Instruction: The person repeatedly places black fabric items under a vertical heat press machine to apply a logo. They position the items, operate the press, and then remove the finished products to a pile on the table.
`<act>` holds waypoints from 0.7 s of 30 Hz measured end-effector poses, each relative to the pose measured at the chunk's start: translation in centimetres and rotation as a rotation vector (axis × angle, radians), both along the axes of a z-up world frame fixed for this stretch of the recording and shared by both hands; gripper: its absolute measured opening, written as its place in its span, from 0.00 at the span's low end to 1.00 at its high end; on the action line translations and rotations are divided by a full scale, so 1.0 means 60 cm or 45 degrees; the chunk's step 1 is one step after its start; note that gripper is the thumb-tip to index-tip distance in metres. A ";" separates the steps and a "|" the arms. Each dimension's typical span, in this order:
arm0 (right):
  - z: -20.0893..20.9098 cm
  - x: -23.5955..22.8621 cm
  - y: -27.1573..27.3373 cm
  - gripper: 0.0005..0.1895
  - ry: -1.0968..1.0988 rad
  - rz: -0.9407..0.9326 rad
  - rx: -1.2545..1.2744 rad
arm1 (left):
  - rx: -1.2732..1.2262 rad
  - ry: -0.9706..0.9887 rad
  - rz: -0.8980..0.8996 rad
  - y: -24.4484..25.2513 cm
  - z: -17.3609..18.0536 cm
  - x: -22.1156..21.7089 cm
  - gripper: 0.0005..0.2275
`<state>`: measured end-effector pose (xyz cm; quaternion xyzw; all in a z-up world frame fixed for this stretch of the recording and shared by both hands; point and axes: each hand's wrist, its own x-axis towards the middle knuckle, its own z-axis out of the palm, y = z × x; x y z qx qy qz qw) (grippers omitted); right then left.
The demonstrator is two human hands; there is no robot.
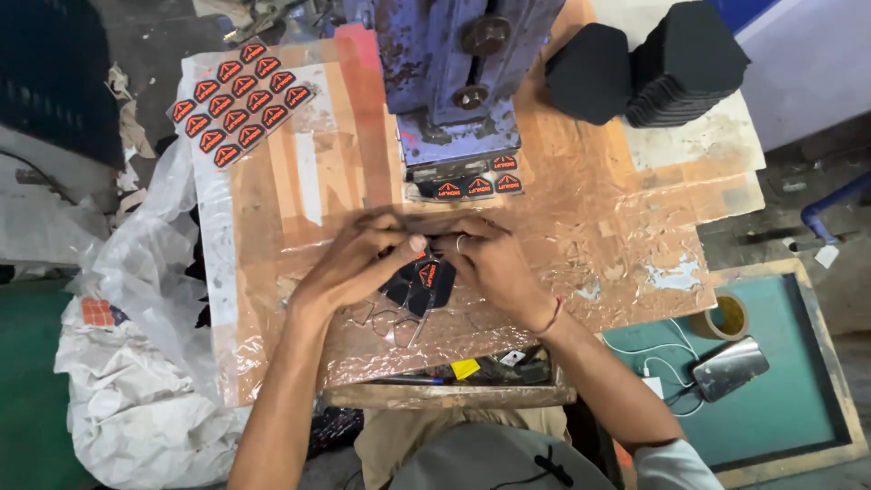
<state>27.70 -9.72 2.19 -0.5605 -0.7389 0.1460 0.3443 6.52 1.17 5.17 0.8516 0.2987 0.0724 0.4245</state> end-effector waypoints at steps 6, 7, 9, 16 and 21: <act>0.045 -0.024 -0.082 0.06 -0.097 0.264 -0.177 | 0.125 -0.089 0.049 -0.012 -0.024 0.000 0.28; 0.051 -0.021 -0.109 0.06 -0.099 0.272 -0.166 | 0.136 -0.089 0.058 -0.012 -0.024 0.001 0.28; 0.062 -0.014 -0.176 0.03 0.205 0.844 -0.473 | 0.156 -0.108 0.082 -0.020 -0.029 0.007 0.28; 0.013 0.197 -0.215 0.06 0.533 -0.124 -0.384 | 0.485 -0.064 0.232 -0.101 -0.021 0.043 0.17; 0.007 0.276 -0.206 0.29 0.743 -0.638 -0.631 | 0.692 -0.243 0.383 -0.115 -0.059 -0.045 0.22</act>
